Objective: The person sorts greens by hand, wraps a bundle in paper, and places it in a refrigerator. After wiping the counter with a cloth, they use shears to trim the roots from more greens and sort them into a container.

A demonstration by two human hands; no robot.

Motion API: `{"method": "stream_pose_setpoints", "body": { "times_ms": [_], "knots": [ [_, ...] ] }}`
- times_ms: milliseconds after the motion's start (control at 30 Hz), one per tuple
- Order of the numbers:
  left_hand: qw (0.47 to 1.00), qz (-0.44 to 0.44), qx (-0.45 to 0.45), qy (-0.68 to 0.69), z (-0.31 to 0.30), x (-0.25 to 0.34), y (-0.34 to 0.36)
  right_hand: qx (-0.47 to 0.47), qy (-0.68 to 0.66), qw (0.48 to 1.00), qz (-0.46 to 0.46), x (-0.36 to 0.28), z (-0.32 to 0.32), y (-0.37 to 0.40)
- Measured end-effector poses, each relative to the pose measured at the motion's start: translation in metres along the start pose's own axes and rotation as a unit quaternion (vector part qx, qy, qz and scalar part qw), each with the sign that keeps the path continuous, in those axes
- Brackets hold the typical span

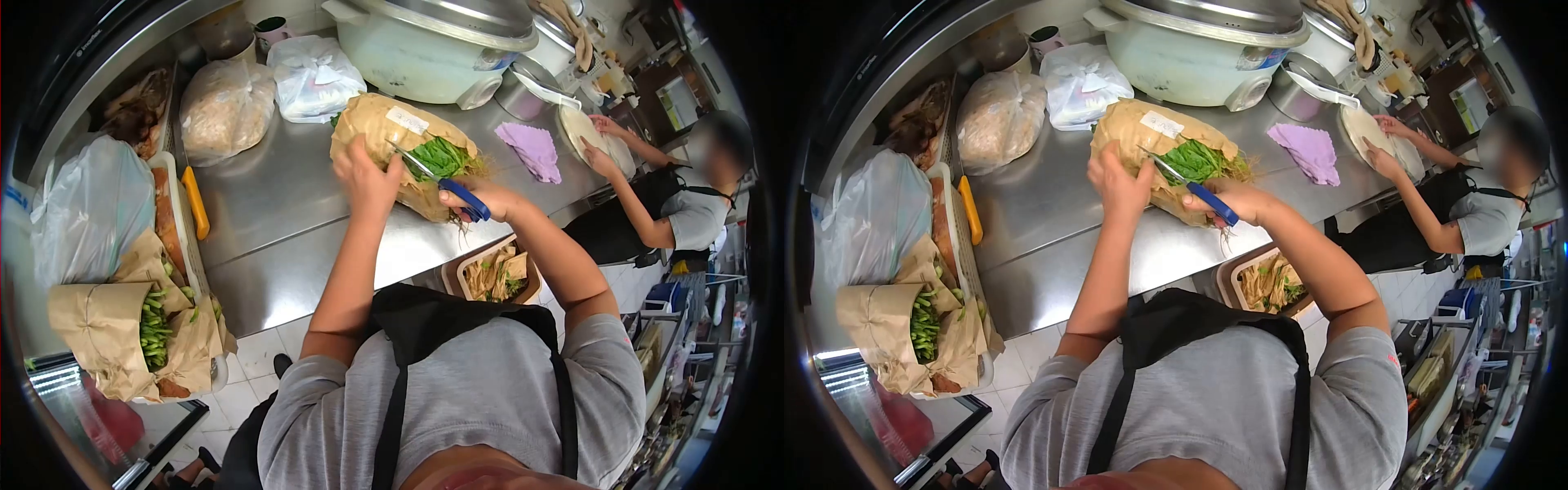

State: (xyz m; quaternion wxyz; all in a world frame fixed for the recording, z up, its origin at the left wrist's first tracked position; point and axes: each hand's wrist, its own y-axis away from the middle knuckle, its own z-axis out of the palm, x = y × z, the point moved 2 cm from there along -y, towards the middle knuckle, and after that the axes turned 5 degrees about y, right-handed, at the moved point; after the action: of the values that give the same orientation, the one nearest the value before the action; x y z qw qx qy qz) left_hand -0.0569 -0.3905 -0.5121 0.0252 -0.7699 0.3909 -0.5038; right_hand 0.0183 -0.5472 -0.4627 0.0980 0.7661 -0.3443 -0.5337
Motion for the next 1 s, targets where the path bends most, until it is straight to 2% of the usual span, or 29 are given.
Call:
{"method": "stream_pose_setpoints", "body": {
  "times_ms": [133, 233, 333, 467, 567, 667, 700, 833, 1000],
  "knots": [
    [0.995, -0.013, -0.040, 0.091, 0.043, -0.047, 0.000, 0.016, -0.007, 1.000, 0.002, -0.009, -0.002, -0.007],
    [0.994, 0.014, -0.053, 0.099, 0.048, -0.042, -0.003, 0.048, 0.025, 0.998, 0.034, -0.012, -0.009, -0.024],
    [0.993, 0.039, -0.056, 0.096, 0.046, -0.034, -0.008, 0.035, 0.057, 0.995, 0.078, -0.023, -0.016, -0.041],
    [0.992, 0.004, -0.071, 0.100, 0.047, -0.036, -0.015, 0.071, 0.183, 0.980, 0.036, -0.014, -0.020, -0.050],
    [0.993, 0.008, -0.071, 0.097, 0.047, -0.035, -0.016, 0.066, 0.105, 0.992, -0.017, -0.012, -0.018, -0.036],
    [0.995, 0.010, -0.073, 0.066, 0.046, -0.033, -0.017, 0.044, 0.009, 0.999, 0.030, -0.023, -0.018, -0.023],
    [0.996, 0.009, -0.075, 0.051, 0.044, -0.032, -0.019, 0.046, 0.045, 0.997, 0.037, -0.017, -0.019, -0.027],
    [0.995, 0.043, -0.084, 0.044, 0.039, -0.018, -0.019, 0.039, -0.081, 0.996, 0.015, -0.036, -0.017, -0.049],
    [0.994, 0.014, -0.086, 0.061, 0.040, -0.027, -0.021, 0.016, -0.111, 0.993, 0.048, -0.042, -0.023, -0.076]
  ]
}}
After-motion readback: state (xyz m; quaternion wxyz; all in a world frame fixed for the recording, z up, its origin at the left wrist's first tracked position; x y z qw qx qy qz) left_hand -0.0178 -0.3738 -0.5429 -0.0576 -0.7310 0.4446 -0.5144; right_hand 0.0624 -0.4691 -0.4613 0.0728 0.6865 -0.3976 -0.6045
